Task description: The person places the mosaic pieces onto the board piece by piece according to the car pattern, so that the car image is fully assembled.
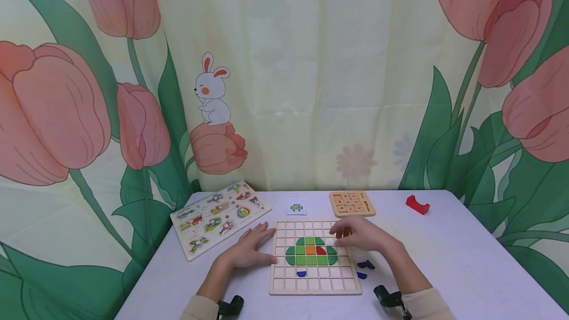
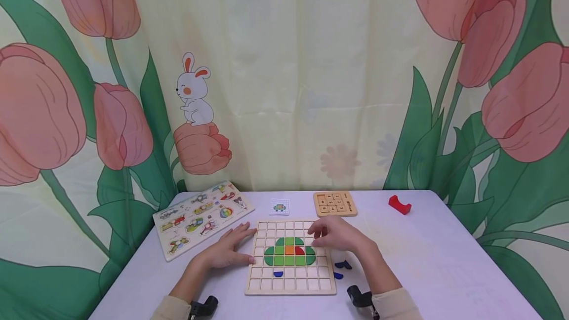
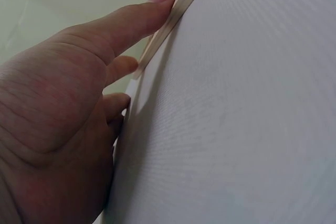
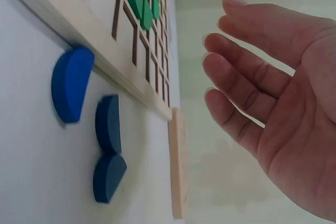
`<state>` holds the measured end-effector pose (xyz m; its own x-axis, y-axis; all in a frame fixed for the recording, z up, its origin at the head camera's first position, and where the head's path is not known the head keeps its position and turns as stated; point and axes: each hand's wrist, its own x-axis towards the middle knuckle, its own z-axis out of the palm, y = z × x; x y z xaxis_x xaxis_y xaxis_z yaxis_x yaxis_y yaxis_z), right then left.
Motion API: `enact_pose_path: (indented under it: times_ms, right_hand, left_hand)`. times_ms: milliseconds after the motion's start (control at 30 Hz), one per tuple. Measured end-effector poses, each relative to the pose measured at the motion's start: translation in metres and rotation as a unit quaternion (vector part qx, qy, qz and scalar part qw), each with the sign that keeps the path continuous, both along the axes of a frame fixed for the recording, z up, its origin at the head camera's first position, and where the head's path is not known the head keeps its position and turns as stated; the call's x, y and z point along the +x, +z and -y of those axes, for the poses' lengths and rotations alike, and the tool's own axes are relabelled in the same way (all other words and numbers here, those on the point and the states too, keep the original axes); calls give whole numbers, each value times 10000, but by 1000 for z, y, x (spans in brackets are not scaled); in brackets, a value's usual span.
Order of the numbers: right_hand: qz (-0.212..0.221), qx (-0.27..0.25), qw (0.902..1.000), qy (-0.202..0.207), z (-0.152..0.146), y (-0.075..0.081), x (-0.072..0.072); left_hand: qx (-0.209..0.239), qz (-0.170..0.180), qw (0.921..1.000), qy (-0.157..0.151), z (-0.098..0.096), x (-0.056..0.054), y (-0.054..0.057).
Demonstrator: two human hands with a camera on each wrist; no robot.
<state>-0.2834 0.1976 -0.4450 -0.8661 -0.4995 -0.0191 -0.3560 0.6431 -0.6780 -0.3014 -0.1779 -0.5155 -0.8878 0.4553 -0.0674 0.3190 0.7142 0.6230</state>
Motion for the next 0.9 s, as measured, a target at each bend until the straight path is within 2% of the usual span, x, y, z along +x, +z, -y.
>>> enact_pose_path:
  times_ms: [300,467,900]
  right_hand:
    - [293,-45,9993,-233,-19,0,-1]
    - [471,23,9988,-104,-27,-2,-2]
    - [1453,187,9891,127,-44,-9,0]
  left_hand:
    - [29,47,10000,35,0,1,0]
    - [21,79,10000,15,1,1,1]
    - [15,94,10000,25,1,1,1]
